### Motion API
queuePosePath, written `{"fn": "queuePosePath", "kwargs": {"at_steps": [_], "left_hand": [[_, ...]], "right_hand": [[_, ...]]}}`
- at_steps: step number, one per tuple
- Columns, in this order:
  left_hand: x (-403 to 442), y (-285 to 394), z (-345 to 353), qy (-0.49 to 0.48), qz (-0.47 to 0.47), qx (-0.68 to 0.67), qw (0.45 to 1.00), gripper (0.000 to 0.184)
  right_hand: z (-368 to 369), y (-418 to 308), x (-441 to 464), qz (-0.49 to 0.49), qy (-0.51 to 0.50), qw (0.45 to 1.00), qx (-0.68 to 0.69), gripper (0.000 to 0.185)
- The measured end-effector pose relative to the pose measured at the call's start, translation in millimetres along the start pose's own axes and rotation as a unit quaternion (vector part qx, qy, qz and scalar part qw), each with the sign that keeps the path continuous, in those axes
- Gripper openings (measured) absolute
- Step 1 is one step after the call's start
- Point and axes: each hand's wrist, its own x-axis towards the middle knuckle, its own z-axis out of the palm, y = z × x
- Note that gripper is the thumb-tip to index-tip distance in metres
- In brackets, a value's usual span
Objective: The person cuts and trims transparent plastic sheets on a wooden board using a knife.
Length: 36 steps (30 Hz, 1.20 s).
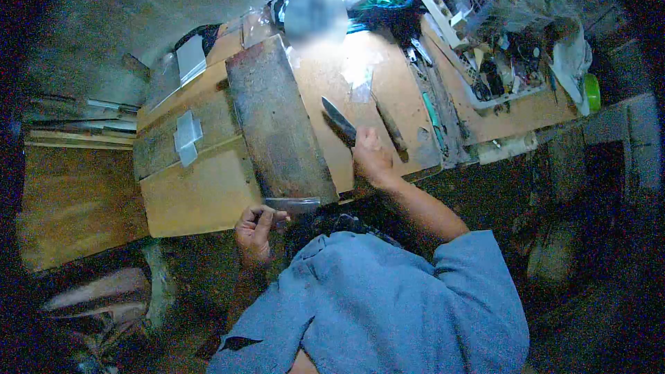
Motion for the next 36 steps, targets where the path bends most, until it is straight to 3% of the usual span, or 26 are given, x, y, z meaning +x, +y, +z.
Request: {"fn": "queuePosePath", "kwargs": {"at_steps": [3, 9, 16, 20, 22, 26, 31, 36], "left_hand": [[-2, 1, -4, 0.019, -0.040, -0.022, 0.999, 0.013], [-6, -2, -14, 0.033, -0.030, 0.004, 0.999, 0.013], [-14, 4, -17, 0.062, -0.040, -0.052, 0.996, 0.008], [-15, 4, -16, 0.073, -0.043, -0.065, 0.994, 0.010], [-17, 10, -15, 0.081, -0.053, -0.073, 0.993, 0.012], [-16, 11, -16, 0.074, -0.081, -0.056, 0.992, 0.013], [-12, 10, -15, 0.059, -0.063, -0.036, 0.996, 0.014], [-10, 9, -13, 0.046, -0.077, -0.038, 0.995, 0.010]], "right_hand": [[5, 4, 9, -0.012, 0.008, 1.000, -0.014, 0.042], [-8, 6, 38, -0.086, 0.065, 0.994, -0.002, 0.040], [-37, 30, 139, 0.173, 0.131, 0.975, 0.051, 0.051], [-27, 36, 162, 0.201, 0.100, 0.974, 0.020, 0.053], [-29, 32, 162, 0.230, 0.093, 0.967, 0.062, 0.046], [-15, 58, 175, 0.163, 0.095, 0.981, 0.035, 0.032], [-18, 69, 170, 0.110, 0.150, 0.956, 0.228, 0.023], [-31, 71, 155, 0.137, 0.106, 0.944, 0.282, 0.024]]}}
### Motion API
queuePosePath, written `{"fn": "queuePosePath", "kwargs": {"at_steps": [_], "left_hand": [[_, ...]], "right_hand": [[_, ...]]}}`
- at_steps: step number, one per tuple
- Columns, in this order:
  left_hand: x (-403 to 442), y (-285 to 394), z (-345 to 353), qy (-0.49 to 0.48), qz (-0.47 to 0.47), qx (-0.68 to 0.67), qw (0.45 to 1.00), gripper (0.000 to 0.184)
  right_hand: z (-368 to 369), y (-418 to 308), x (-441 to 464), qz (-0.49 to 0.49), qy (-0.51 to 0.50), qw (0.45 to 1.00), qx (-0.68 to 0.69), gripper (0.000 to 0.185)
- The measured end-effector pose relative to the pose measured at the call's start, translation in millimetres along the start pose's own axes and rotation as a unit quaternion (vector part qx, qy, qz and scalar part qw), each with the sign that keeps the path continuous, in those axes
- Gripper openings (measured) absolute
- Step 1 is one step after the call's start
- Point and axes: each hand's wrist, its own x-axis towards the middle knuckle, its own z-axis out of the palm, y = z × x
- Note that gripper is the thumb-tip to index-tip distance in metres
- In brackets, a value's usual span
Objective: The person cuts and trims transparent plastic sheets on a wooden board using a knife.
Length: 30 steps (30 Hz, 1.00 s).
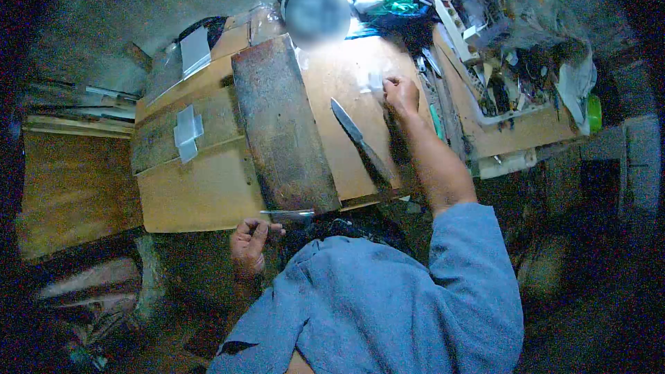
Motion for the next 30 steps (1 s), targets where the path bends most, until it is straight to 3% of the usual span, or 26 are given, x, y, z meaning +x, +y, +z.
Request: {"fn": "queuePosePath", "kwargs": {"at_steps": [6, 9, 11, 14, 17, 20, 24, 30], "left_hand": [[0, 4, 6, -0.011, 0.005, 0.042, 0.999, 0.011], [3, 1, 6, -0.039, 0.019, 0.030, 0.999, 0.011], [3, 5, 7, -0.064, 0.022, 0.057, 0.996, 0.011], [3, 15, 22, -0.108, 0.039, 0.056, 0.992, 0.009], [2, 14, 23, -0.153, 0.043, 0.044, 0.986, 0.006], [0, 21, 40, -0.180, 0.108, 0.095, 0.973, 0.005], [-3, 31, 45, -0.193, 0.108, 0.190, 0.956, 0.010], [-8, 27, 33, -0.185, 0.006, 0.155, 0.970, 0.010]], "right_hand": [[-14, -8, -20, 0.033, -0.029, 0.991, 0.129, 0.029], [-21, -27, -50, 0.056, -0.078, 0.963, 0.251, 0.031], [-28, -40, -78, 0.052, -0.178, 0.915, 0.358, 0.032], [-32, -72, -130, 0.023, -0.252, 0.896, 0.364, 0.029], [-35, -98, -179, 0.059, -0.345, 0.852, 0.389, 0.027], [-31, -110, -213, 0.046, -0.401, 0.842, 0.359, 0.027], [-26, -121, -241, 0.010, -0.415, 0.849, 0.326, 0.029], [-17, -120, -254, 0.041, -0.434, 0.820, 0.370, 0.030]]}}
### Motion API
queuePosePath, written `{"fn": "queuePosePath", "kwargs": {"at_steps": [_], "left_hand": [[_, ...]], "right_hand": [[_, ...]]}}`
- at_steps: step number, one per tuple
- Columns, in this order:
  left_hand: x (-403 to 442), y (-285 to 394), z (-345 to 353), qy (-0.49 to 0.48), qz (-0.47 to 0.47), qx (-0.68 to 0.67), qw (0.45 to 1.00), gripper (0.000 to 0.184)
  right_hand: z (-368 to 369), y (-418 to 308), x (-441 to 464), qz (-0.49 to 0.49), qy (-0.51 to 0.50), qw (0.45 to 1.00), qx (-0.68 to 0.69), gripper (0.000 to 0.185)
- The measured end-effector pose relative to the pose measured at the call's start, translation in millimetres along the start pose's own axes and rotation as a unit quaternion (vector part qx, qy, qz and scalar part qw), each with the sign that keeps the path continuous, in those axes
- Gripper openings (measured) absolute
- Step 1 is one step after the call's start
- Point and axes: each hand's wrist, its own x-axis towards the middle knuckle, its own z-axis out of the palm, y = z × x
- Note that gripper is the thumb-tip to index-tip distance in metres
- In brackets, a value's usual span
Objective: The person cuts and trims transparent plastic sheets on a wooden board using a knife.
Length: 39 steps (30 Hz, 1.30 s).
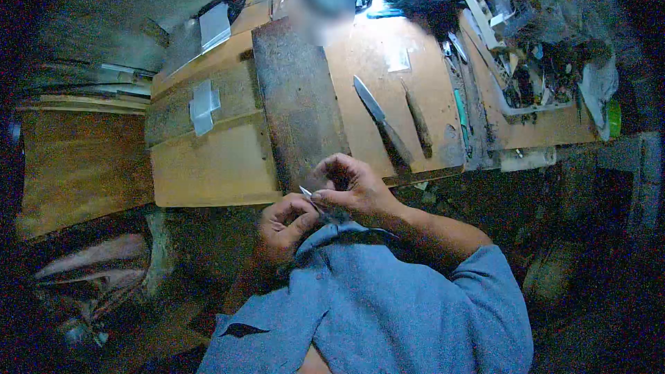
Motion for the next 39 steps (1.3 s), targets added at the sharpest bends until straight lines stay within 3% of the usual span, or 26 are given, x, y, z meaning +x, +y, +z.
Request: {"fn": "queuePosePath", "kwargs": {"at_steps": [3, 6, 8, 10, 12, 15, 19, 21, 24, 31, 39], "left_hand": [[-3, 7, -1, 0.020, 0.053, -0.034, 0.998, 0.011], [-3, 2, -7, 0.013, 0.079, -0.075, 0.994, 0.010], [-4, 7, -5, 0.023, 0.069, -0.103, 0.992, 0.010], [-6, 8, -5, 0.035, 0.059, -0.131, 0.989, 0.009], [-7, 7, -10, 0.019, 0.042, 0.016, 0.999, 0.008], [-5, 7, -5, 0.028, 0.025, -0.088, 0.995, 0.010], [-8, 7, -6, 0.043, 0.014, -0.077, 0.996, 0.011], [-9, 4, -10, 0.039, 0.026, -0.038, 0.998, 0.011], [-10, 13, -9, 0.057, -0.003, -0.056, 0.997, 0.012], [-8, 4, -13, 0.079, 0.007, -0.024, 0.997, 0.009], [0, -8, -16, 0.098, 0.026, -0.044, 0.994, 0.009]], "right_hand": [[-1, 0, 2, -0.031, 0.004, 0.998, -0.047, 0.030], [-1, -9, 3, 0.003, 0.017, 0.994, -0.112, 0.032], [-3, 2, 6, -0.079, -0.022, 0.992, -0.096, 0.037], [3, -7, 0, -0.058, -0.034, 0.993, -0.092, 0.041], [9, -4, 0, -0.037, -0.056, 0.995, -0.079, 0.048], [16, -12, -5, -0.009, -0.092, 0.994, -0.060, 0.049], [16, -6, -2, -0.002, -0.100, 0.995, -0.015, 0.054], [14, -18, -3, 0.077, -0.094, 0.993, -0.003, 0.046], [9, -14, -2, 0.118, -0.082, 0.987, 0.075, 0.036], [-2, -4, 2, 0.125, -0.067, 0.986, 0.088, 0.022], [-1, -8, 3, 0.088, -0.017, 0.996, -0.002, 0.014]]}}
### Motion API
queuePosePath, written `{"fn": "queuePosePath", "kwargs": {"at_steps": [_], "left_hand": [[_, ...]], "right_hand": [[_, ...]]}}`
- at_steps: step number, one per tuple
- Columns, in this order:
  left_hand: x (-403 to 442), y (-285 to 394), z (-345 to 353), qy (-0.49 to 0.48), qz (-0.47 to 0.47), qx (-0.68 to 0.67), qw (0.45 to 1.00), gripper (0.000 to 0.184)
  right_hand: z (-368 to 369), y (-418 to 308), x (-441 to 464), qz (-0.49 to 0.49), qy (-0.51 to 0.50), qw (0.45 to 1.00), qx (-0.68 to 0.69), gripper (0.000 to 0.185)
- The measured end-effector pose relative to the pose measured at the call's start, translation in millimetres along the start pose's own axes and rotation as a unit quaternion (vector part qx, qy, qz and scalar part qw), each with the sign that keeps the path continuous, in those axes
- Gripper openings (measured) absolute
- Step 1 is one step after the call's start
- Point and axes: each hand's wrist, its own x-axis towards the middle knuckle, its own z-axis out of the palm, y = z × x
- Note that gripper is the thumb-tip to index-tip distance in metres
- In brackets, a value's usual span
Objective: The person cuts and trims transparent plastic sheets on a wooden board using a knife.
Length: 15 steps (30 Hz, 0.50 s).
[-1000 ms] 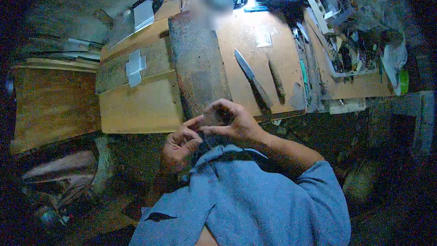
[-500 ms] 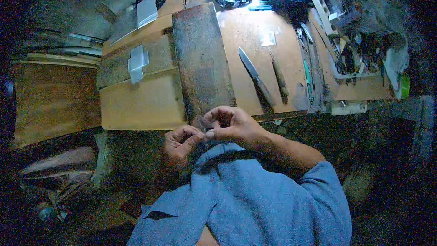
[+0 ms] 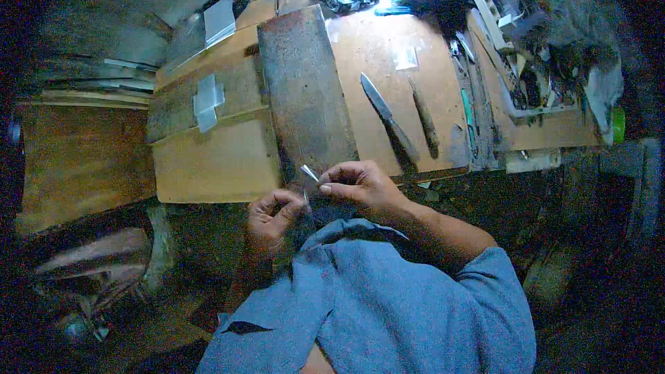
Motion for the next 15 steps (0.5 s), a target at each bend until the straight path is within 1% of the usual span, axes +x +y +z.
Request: {"fn": "queuePosePath", "kwargs": {"at_steps": [4, 6, 7, 9, 10, 12, 13, 14, 15], "left_hand": [[5, 4, 8, -0.007, -0.031, -0.036, 0.999, 0.008], [9, 5, 12, -0.010, -0.045, -0.029, 0.999, 0.008], [13, 5, 14, -0.016, -0.045, -0.027, 0.999, 0.008], [23, 2, 18, -0.018, -0.021, -0.046, 0.999, 0.008], [28, 1, 19, -0.026, -0.020, -0.044, 0.999, 0.008], [42, 1, 22, -0.034, -0.061, -0.077, 0.995, 0.009], [51, 1, 26, -0.043, -0.060, -0.074, 0.995, 0.009], [60, 1, 32, -0.046, -0.078, -0.101, 0.991, 0.010], [71, 1, 38, -0.050, -0.095, -0.127, 0.986, 0.011]], "right_hand": [[-11, 9, 3, -0.026, 0.010, 0.999, -0.047, 0.012], [-16, 8, 1, -0.011, 0.029, 0.997, -0.069, 0.011], [-19, 8, 0, -0.014, 0.034, 0.997, -0.067, 0.011], [-26, 7, -3, -0.060, 0.071, 0.993, -0.074, 0.009], [-31, 5, -6, -0.064, 0.078, 0.992, -0.072, 0.009], [-43, -2, -15, -0.083, 0.181, 0.978, -0.063, 0.012], [-55, 1, -18, -0.094, 0.203, 0.974, -0.044, 0.011], [-65, 2, -24, -0.099, 0.211, 0.972, -0.042, 0.011], [-76, 3, -30, -0.122, 0.264, 0.956, -0.039, 0.011]]}}
